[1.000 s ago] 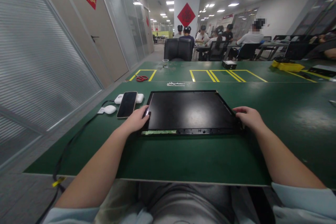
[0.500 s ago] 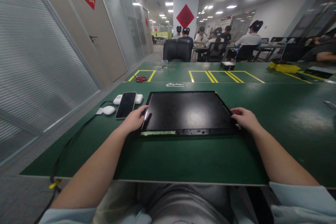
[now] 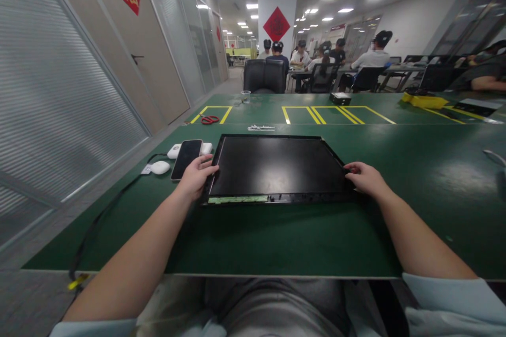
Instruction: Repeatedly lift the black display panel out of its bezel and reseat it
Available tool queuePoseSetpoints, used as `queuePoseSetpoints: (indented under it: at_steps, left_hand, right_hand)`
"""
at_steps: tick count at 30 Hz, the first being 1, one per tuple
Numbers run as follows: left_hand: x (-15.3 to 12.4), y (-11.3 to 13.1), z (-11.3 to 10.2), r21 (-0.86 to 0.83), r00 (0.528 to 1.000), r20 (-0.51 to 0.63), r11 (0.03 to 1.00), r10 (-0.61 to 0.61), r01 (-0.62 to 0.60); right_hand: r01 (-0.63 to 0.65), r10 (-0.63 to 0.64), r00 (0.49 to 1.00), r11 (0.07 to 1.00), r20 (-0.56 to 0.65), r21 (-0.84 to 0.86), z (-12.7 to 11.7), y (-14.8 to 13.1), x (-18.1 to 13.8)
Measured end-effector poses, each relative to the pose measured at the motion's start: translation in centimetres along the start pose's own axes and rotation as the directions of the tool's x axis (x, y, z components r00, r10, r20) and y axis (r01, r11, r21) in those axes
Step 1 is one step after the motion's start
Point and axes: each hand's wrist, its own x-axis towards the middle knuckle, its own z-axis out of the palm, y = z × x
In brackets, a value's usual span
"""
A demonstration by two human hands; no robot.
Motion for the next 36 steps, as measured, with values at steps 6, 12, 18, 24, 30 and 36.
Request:
queuePoseSetpoints:
  at_steps: [6, 12, 18, 24, 30, 36]
  left_hand:
    - [-0.4, 0.3, 0.9, -0.071, 0.987, -0.007, 0.984, -0.163, 0.162]
    - [-0.1, 0.0, 1.1, -0.134, 0.983, 0.013, 0.974, -0.184, 0.184]
    - [-0.5, 0.0, 1.1, -0.087, 0.989, 0.035, 0.985, -0.144, 0.147]
    - [-1.1, 0.6, 1.2, -0.072, 0.988, 0.066, 0.987, -0.138, 0.143]
    - [-1.1, 0.4, 1.2, -0.038, 0.995, 0.058, 0.996, -0.077, 0.079]
    - [-1.3, 0.1, 0.9, -0.017, 0.989, 0.149, 1.0, -0.013, 0.016]
  right_hand:
    - [-0.037, 0.035, 0.998, 0.999, 0.043, 0.036, 0.0, 0.1, 0.1]
    - [0.002, -0.002, 0.999, 1.0, 0.049, 0.0, 0.0, 0.2, 0.2]
    - [0.021, -0.021, 0.999, 1.0, 0.037, -0.013, 0.3, 0.5, 0.3]
    - [0.01, -0.009, 0.999, 1.0, 0.052, -0.024, 0.1, 0.2, 0.2]
    - [0.02, -0.018, 0.998, 0.999, 0.053, -0.036, 0.1, -0.1, 0.0]
    - [0.029, -0.025, 0.996, 0.999, 0.084, -0.043, -0.1, -0.2, -0.2]
